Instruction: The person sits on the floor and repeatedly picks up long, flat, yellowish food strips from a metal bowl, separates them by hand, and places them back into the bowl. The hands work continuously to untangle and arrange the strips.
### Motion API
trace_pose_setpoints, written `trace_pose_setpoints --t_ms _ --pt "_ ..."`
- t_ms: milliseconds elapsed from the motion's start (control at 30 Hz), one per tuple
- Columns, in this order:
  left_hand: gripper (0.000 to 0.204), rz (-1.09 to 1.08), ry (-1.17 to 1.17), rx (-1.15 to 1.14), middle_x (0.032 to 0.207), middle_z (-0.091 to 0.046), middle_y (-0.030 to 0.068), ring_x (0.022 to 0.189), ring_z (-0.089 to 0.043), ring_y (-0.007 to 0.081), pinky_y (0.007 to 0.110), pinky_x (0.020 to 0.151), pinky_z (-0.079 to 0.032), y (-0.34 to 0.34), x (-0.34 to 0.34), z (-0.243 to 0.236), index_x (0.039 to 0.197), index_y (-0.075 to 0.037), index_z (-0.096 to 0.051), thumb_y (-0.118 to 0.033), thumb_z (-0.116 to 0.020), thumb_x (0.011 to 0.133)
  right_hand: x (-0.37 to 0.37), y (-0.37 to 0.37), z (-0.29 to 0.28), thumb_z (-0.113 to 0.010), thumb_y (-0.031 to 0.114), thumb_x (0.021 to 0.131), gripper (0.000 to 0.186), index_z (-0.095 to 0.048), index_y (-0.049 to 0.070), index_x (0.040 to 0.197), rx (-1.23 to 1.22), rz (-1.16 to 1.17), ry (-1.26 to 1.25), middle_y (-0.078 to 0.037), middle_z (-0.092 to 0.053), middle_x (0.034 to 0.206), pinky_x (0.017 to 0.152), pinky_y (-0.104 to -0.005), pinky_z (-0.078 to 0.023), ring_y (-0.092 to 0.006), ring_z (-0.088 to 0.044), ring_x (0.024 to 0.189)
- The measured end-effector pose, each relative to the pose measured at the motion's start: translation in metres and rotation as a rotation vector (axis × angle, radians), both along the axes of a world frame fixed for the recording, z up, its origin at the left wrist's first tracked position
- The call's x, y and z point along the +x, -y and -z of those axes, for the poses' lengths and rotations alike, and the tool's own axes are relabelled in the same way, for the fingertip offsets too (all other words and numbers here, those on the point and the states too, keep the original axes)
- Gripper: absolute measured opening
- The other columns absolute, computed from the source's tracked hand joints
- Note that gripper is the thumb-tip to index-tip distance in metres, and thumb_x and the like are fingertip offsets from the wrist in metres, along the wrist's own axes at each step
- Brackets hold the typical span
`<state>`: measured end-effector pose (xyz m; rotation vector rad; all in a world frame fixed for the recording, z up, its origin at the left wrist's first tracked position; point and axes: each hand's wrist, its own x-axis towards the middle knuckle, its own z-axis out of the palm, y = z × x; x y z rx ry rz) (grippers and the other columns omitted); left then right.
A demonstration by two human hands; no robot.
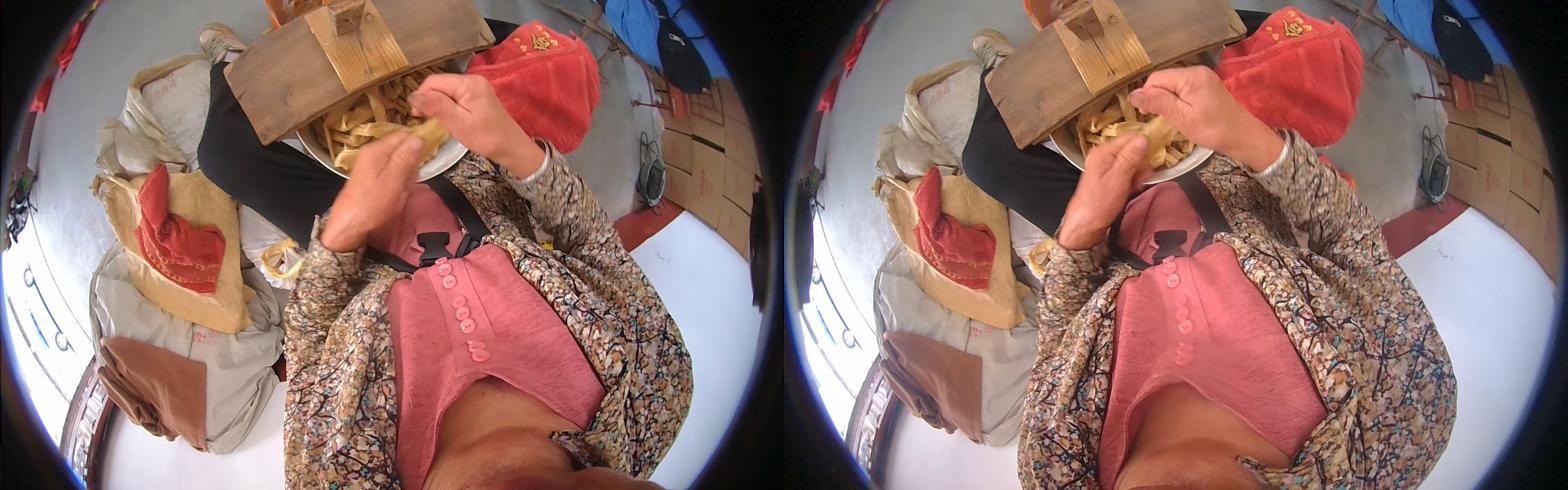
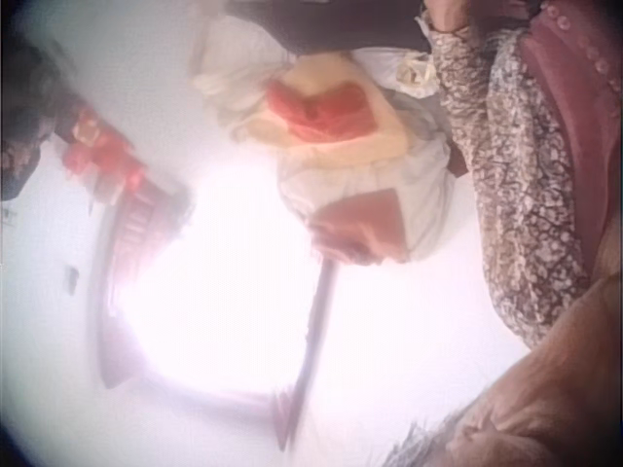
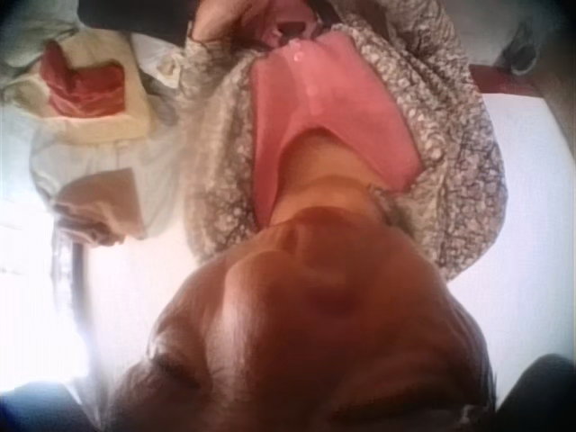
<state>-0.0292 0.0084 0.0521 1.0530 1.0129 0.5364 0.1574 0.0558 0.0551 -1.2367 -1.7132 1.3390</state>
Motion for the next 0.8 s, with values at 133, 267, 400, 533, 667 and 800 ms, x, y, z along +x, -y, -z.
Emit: trace_pose_setpoints --t_ms 133,267,400,533,667,800 --pt "0.022 -0.027 -0.646 0.804 0.065 -0.061 0.0153 0.064 -0.062 0.0349 0.042 0.054 -0.046 -0.026 -0.007 -0.017 0.08 -0.01 -0.066 -0.03 -0.06 0.09 0.004 -0.007 0.036 -0.062 0.024 0.09 0.027 -0.065 0.0 0.077 -0.089 -0.148 0.168 -0.008 -0.059 0.06 0.051 -0.0302 -0.042 -0.0097 -0.052 0.056" --pt "0.032 -0.125 -0.282 0.539 0.061 -0.058 0.0032 0.054 -0.053 0.0143 0.028 0.051 -0.04 -0.046 -0.012 -0.003 0.085 -0.002 -0.068 -0.029 -0.055 0.097 -0.025 0.04 -0.025 -0.058 0.022 0.096 0.026 -0.069 0.0 0.088 -0.343 -0.264 -0.347 -0.002 -0.064 0.069 0.051 -0.0269 -0.044 -0.009 -0.054 0.057" --pt "0.04 -0.235 0.265 0.153 0.057 -0.041 -0.0044 0.05 -0.033 0.0047 0.023 0.046 -0.024 -0.039 0.01 -0.007 0.078 -0.004 -0.063 -0.034 -0.047 0.101 -0.005 0.013 -0.022 -0.06 0.019 0.095 0.024 -0.068 -0.002 0.104 -0.469 -0.078 -0.8 0.0 -0.067 0.081 0.061 -0.0191 -0.048 -0.0057 -0.06 0.07" --pt "0.021 -0.343 0.449 -0.051 0.068 -0.043 -0.005 0.049 -0.03 0.0019 0.018 0.042 -0.022 -0.026 0.044 -0.009 0.111 -0.004 -0.054 -0.02 -0.05 0.099 -0.016 -0.007 0.028 -0.059 0.012 0.094 0.019 -0.068 0.001 0.108 -0.017 0.223 -0.417 -0.003 -0.07 0.086 0.067 -0.0206 -0.051 -0.0052 -0.061 0.078" --pt "0.02 -0.368 0.421 -0.018 0.071 -0.046 -0.0054 0.051 -0.034 0.0012 0.017 0.043 -0.024 -0.029 0.046 0.015 0.111 -0.004 -0.054 -0.013 -0.058 0.094 -0.014 -0.003 0.041 -0.057 0.013 0.093 0.021 -0.068 0.012 0.11 0.214 0.287 -0.018 -0.006 -0.071 0.087 0.066 -0.0254 -0.053 -0.0128 -0.067 0.078" --pt "0.012 -0.273 0.338 -0.043 0.068 -0.048 -0.0051 0.055 -0.041 0.0029 0.019 0.045 -0.029 -0.027 0.031 0.033 0.102 -0.005 -0.057 -0.011 -0.059 0.093 -0.013 -0.001 0.022 -0.057 0.017 0.091 0.018 -0.07 0.016 0.103 0.303 0.272 0.235 -0.006 -0.071 0.089 0.062 -0.0294 -0.053 -0.0219 -0.069 0.078"
